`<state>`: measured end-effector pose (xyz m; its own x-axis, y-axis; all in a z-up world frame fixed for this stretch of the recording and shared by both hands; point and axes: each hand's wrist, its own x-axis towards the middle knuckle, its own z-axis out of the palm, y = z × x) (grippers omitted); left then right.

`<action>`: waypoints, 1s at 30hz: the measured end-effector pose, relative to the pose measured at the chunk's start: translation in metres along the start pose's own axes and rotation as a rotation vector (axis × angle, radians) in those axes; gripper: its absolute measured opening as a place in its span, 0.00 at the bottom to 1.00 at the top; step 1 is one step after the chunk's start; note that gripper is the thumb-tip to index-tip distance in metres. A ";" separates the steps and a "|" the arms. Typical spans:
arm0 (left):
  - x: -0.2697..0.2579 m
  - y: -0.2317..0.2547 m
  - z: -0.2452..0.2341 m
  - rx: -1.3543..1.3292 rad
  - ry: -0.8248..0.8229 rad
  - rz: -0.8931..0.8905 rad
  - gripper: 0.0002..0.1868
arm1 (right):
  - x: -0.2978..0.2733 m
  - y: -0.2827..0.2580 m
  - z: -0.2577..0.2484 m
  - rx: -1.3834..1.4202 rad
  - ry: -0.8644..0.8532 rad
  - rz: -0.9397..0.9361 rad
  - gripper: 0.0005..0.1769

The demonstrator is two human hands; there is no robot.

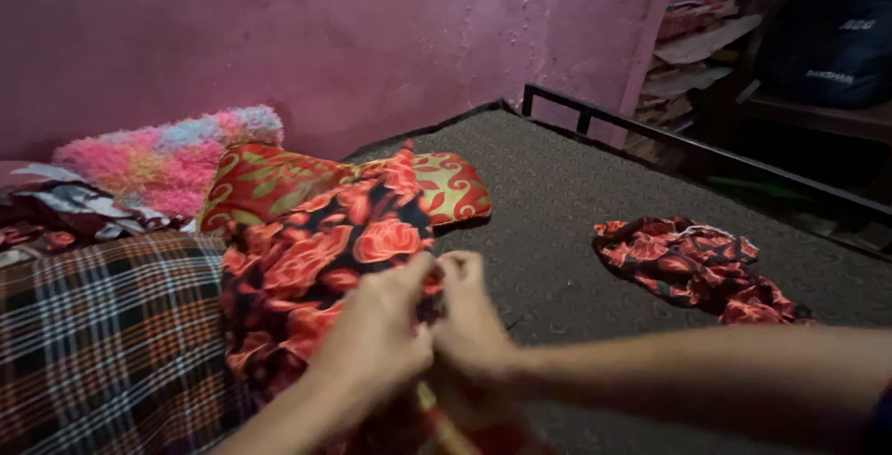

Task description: The person places a floral-patterned pillowcase over a pillow on a bed. They align the corners, tuck the pillow inside, and smooth the fabric to fit the case. The person then moves the finished pillow aside and repeats the process with a second pillow.

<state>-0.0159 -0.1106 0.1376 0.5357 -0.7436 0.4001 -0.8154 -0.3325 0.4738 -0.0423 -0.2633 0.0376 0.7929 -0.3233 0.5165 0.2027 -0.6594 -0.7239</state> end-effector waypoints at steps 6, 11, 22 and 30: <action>-0.025 -0.055 0.023 0.418 -0.272 -0.129 0.33 | 0.019 0.037 -0.034 -0.244 -0.114 0.091 0.15; -0.073 -0.106 0.031 0.572 -0.458 -0.276 0.27 | 0.024 0.026 -0.053 -0.610 -0.708 -0.270 0.20; -0.147 -0.139 0.010 -0.383 -0.041 -0.639 0.15 | -0.081 -0.022 -0.017 -0.393 -0.883 -0.728 0.39; -0.145 -0.154 0.031 -0.440 -0.284 -0.687 0.14 | -0.098 -0.062 0.050 -0.594 -0.993 -0.833 0.48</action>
<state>0.0252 0.0304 -0.0178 0.7559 -0.5965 -0.2698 -0.1407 -0.5505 0.8229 -0.1042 -0.1569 0.0086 0.6815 0.7316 -0.0197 0.7315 -0.6800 0.0507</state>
